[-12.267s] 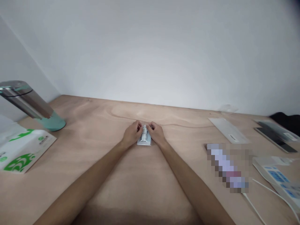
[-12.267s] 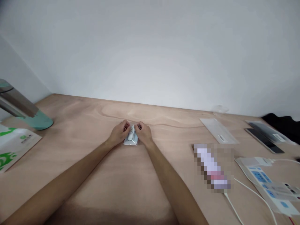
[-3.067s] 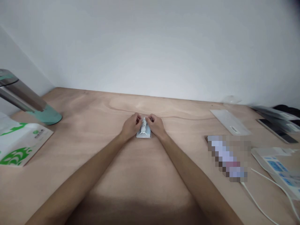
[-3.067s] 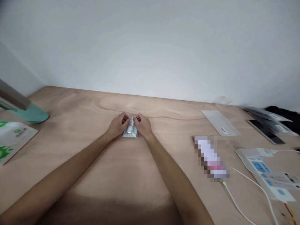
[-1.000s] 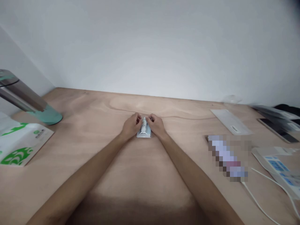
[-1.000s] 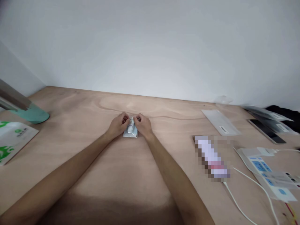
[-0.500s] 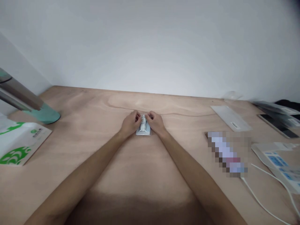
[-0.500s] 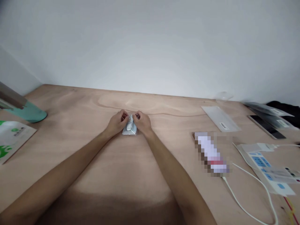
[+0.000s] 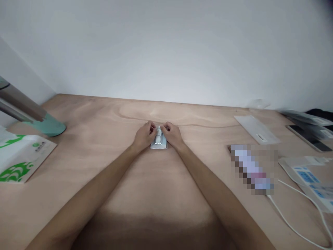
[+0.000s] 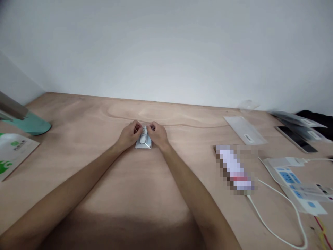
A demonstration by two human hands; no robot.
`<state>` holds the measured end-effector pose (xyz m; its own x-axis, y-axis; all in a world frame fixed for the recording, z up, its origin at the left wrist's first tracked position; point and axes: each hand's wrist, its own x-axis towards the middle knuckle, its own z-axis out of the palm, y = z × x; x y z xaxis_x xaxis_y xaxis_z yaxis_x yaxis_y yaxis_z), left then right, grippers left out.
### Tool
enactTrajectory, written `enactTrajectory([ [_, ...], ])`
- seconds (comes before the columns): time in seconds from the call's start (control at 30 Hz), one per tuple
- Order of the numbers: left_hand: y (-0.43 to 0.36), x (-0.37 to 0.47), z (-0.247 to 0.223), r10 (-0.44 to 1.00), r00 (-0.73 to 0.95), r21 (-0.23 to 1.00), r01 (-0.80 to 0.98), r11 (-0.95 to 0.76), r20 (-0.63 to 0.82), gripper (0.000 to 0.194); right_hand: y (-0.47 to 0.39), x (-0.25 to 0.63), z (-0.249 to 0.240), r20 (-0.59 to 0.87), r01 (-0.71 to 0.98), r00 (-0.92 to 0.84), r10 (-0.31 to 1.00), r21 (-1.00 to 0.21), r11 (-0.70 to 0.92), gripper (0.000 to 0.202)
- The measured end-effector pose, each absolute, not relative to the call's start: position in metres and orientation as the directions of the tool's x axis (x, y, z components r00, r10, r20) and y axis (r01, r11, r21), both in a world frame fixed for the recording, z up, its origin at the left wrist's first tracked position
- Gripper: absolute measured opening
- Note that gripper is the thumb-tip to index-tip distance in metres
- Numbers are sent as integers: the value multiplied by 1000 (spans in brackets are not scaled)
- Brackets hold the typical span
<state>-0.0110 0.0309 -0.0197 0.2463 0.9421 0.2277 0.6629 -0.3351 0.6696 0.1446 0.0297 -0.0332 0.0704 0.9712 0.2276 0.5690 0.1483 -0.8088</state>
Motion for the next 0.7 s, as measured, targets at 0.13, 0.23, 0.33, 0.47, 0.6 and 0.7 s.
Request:
enactTrajectory([
  [0.13, 30, -11, -19, 944, 246, 673, 662, -330, 221, 11, 30, 145, -33, 221, 568, 67, 973, -810, 145, 22],
  [0.23, 30, -11, -19, 942, 247, 675, 657, -336, 229, 11, 30, 145, -33, 219, 575, 67, 973, -806, 142, 22],
  [0.33, 31, -11, -20, 939, 252, 676, 652, -344, 235, 12, 30, 145, -34, 221, 568, 70, 973, -811, 144, 22],
  [0.47, 31, -11, -20, 943, 246, 680, 654, -332, 223, 12, 30, 145, -35, 236, 567, 74, 969, -809, 154, 21],
  [0.6, 31, -10, -20, 944, 243, 681, 654, -329, 222, 12, 30, 145, -35, 237, 566, 76, 969, -810, 154, 22],
  [0.7, 31, -10, -20, 942, 247, 680, 652, -336, 229, 12, 29, 145, -33, 229, 556, 76, 970, -818, 149, 21],
])
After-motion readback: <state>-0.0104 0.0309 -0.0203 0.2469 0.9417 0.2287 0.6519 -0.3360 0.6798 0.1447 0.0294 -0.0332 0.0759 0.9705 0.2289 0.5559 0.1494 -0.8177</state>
